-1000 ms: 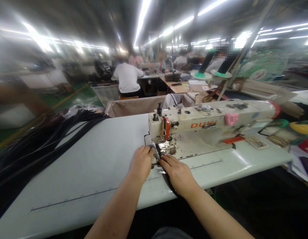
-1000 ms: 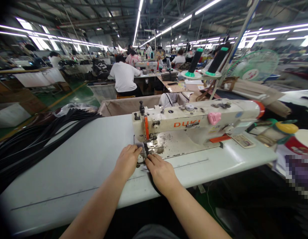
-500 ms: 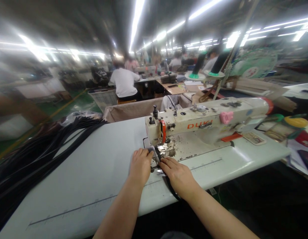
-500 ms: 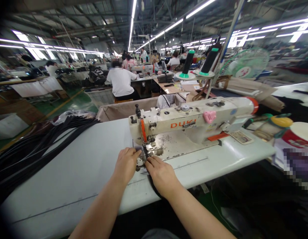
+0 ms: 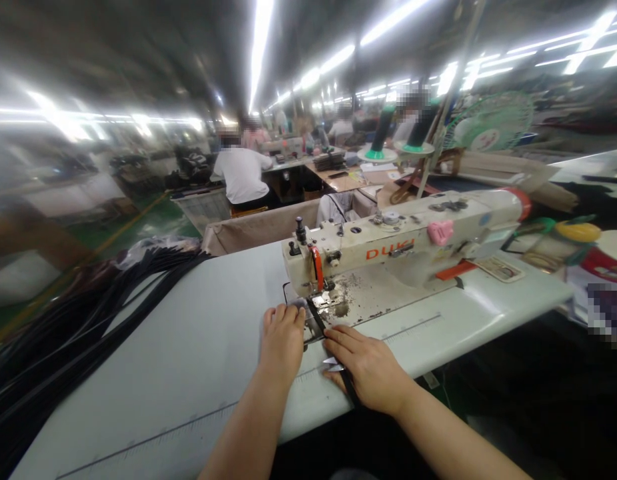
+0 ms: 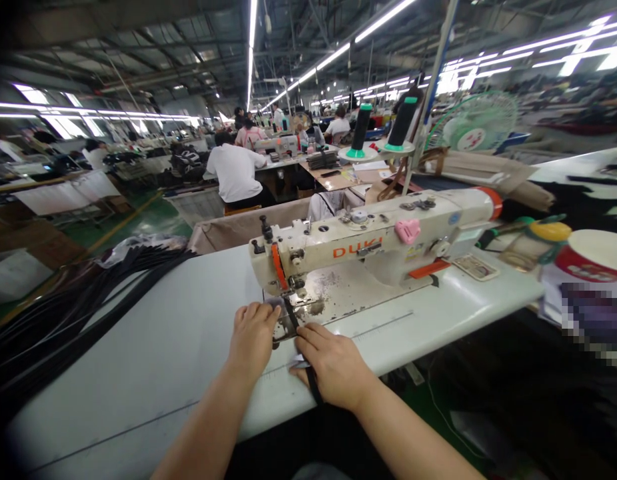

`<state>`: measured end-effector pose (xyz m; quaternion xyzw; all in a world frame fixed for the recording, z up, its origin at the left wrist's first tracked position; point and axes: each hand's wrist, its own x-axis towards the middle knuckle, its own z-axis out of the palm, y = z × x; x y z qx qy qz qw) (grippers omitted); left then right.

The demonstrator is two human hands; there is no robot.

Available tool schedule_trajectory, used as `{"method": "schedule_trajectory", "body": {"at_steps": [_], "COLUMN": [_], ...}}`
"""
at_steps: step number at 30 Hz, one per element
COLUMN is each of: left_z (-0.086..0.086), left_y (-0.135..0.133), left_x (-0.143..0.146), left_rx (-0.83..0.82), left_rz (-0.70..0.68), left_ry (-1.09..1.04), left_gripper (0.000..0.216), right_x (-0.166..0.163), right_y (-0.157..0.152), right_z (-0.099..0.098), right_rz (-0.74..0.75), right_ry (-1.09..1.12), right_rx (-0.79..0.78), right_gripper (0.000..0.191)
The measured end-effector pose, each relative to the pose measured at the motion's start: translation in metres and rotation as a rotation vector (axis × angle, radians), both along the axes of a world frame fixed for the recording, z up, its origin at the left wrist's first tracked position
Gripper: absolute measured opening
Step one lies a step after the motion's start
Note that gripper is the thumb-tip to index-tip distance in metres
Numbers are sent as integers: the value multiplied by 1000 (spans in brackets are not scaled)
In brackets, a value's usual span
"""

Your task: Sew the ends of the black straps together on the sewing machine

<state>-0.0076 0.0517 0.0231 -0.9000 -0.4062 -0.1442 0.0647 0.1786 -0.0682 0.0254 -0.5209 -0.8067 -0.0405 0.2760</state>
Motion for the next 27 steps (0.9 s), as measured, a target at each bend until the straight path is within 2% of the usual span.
{"method": "schedule_trajectory", "body": {"at_steps": [16, 27], "left_z": [-8, -16], "left_y": [15, 24], "left_x": [-3, -6], "left_rx": [-20, 49], "left_rz": [32, 142], "left_ry": [-58, -154], "left_gripper": [45, 30], "right_x": [-2, -1], "right_y": [3, 2], "right_z": [-4, -4], "right_rz": [-25, -18], "right_ry": [33, 45], "right_rx": [-8, 39], "right_gripper": [44, 42]}}
